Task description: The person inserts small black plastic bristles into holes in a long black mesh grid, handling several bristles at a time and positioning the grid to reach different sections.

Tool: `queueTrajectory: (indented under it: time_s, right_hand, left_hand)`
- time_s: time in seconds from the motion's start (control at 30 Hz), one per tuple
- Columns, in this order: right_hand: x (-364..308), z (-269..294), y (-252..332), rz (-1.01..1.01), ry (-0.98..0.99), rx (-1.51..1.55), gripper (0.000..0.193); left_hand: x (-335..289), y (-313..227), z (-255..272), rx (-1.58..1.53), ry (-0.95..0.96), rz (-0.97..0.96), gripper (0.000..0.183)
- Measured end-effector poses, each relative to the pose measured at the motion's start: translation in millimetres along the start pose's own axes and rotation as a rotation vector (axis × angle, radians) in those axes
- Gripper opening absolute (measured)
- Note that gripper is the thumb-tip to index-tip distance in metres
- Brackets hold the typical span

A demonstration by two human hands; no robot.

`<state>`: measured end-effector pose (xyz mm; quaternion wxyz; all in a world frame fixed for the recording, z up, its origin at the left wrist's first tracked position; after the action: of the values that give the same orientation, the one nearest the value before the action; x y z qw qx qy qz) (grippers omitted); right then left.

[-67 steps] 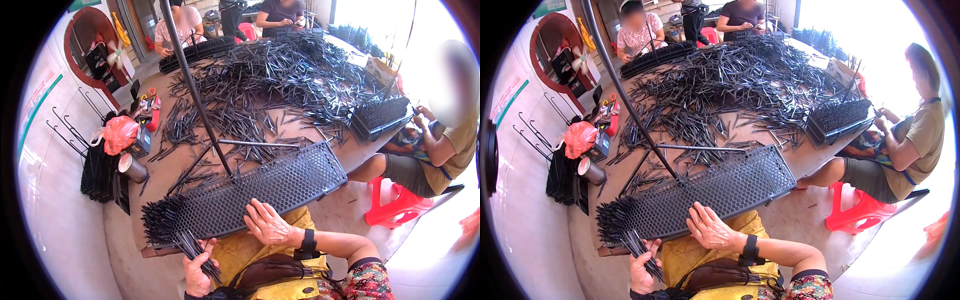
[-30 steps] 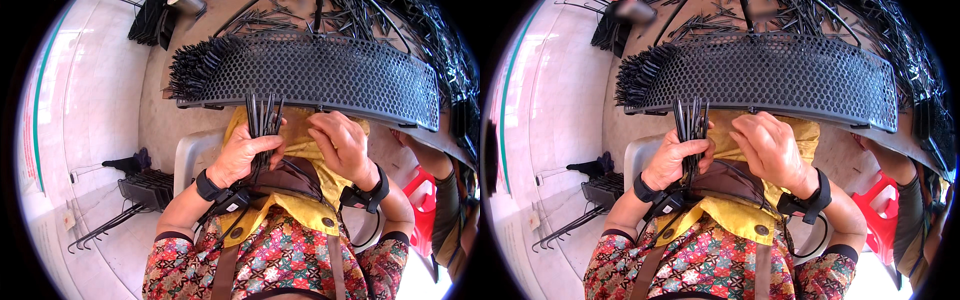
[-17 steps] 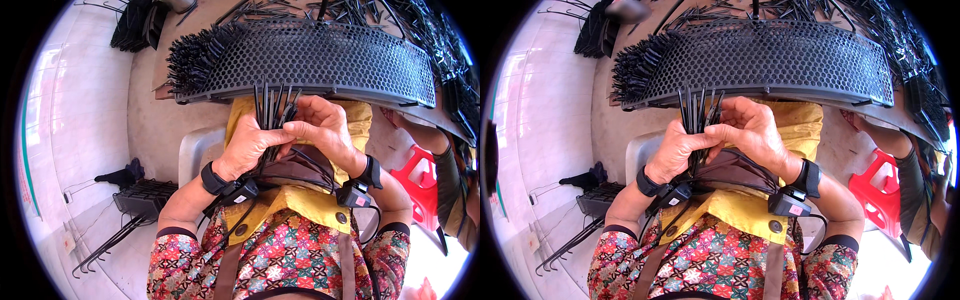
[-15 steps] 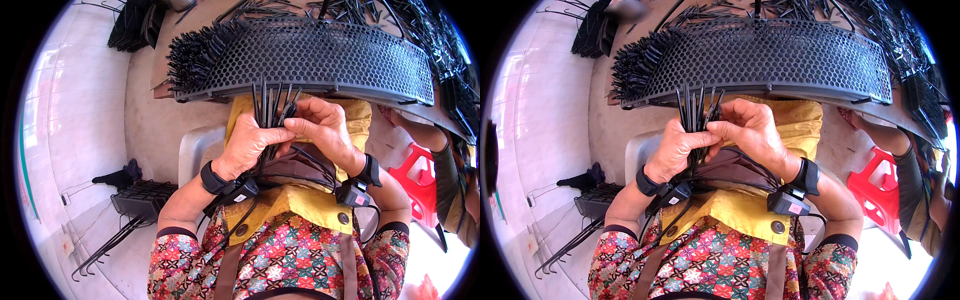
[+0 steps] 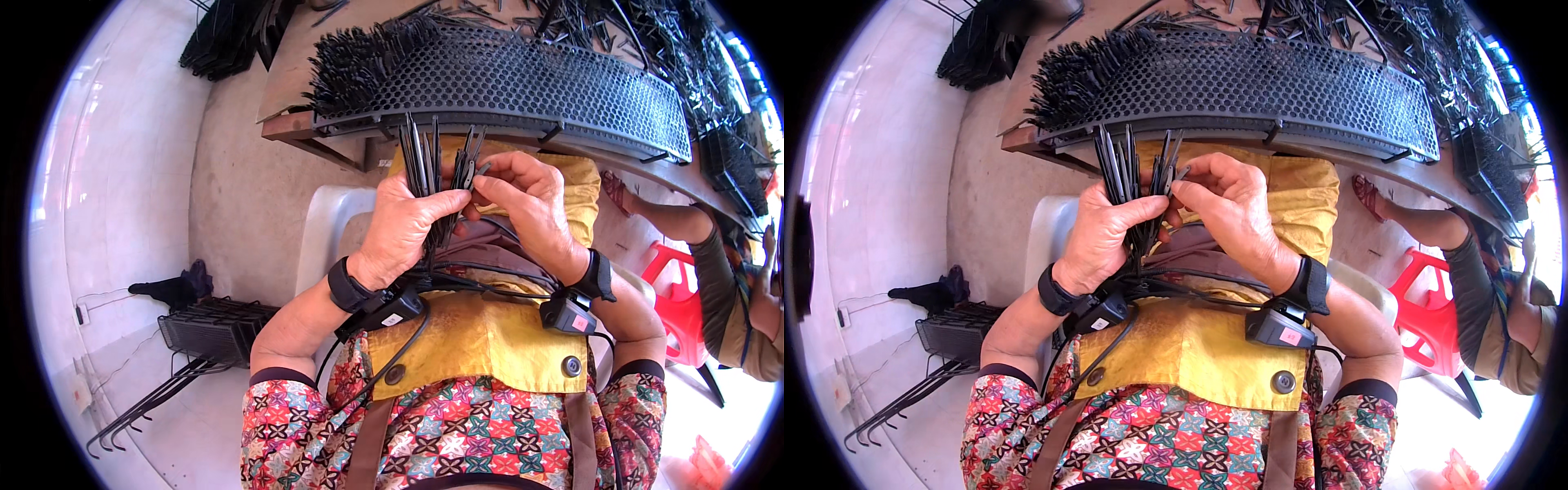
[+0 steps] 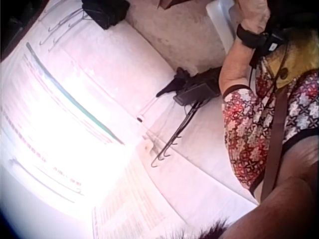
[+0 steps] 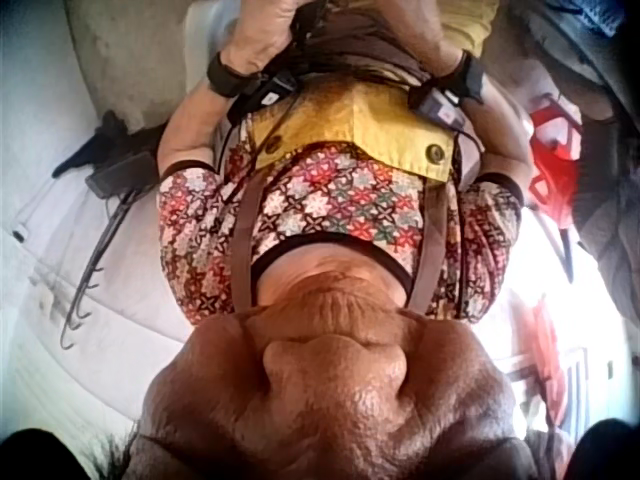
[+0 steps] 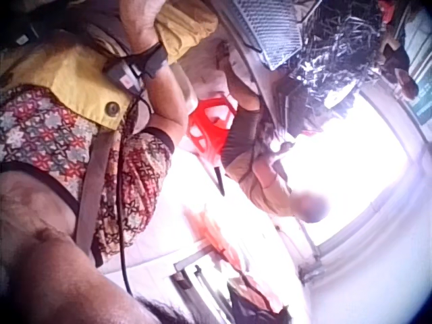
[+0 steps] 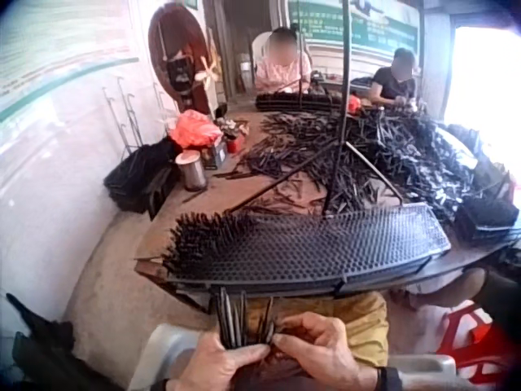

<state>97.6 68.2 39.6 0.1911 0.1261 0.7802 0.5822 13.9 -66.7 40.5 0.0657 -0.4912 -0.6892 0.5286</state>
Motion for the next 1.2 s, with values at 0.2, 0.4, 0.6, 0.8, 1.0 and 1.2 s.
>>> queueTrajectory:
  time_s: [0.2,0.4,0.6,0.8,1.0,1.2]
  right_hand:
    - [8.7,4.8,10.2,0.180,-0.061,-0.045,0.012]
    - [71.8,18.6,36.1,0.494,-0.236,-0.401,0.019]
    - [135.1,4.2,45.5,0.752,-0.272,-0.475,0.016]
    - [175.6,-0.5,39.7,0.969,-0.281,-0.676,0.014]
    - [183.9,-4.4,34.2,0.985,-0.238,-0.736,0.014]
    - [186.8,-5.1,38.0,1.086,-0.227,-0.815,0.013]
  left_hand:
    - [-4.3,1.0,10.9,-0.182,-0.137,0.037,0.017]
    - [9.2,-4.1,18.0,-0.334,-0.113,0.017,0.020]
    - [5.2,-0.9,24.8,-0.324,-0.136,0.023,0.016]
    - [3.4,-4.7,30.4,-0.367,-0.133,0.031,0.016]
    - [3.9,-6.1,31.2,-0.403,-0.138,0.015,0.016]
    - [4.8,-2.6,34.2,-0.398,-0.123,0.018,0.016]
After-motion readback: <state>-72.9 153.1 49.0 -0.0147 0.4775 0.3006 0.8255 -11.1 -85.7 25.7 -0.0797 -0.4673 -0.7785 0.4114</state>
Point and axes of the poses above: each hand's wrist, its own x-axis towards the middle knuckle, its own z-axis out of the back of the hand, y = z × x, the point moved 1 cm from there along x, towards the middle knuckle, and after that the axes turned 4 degrees about z, right-handed, at the moved point
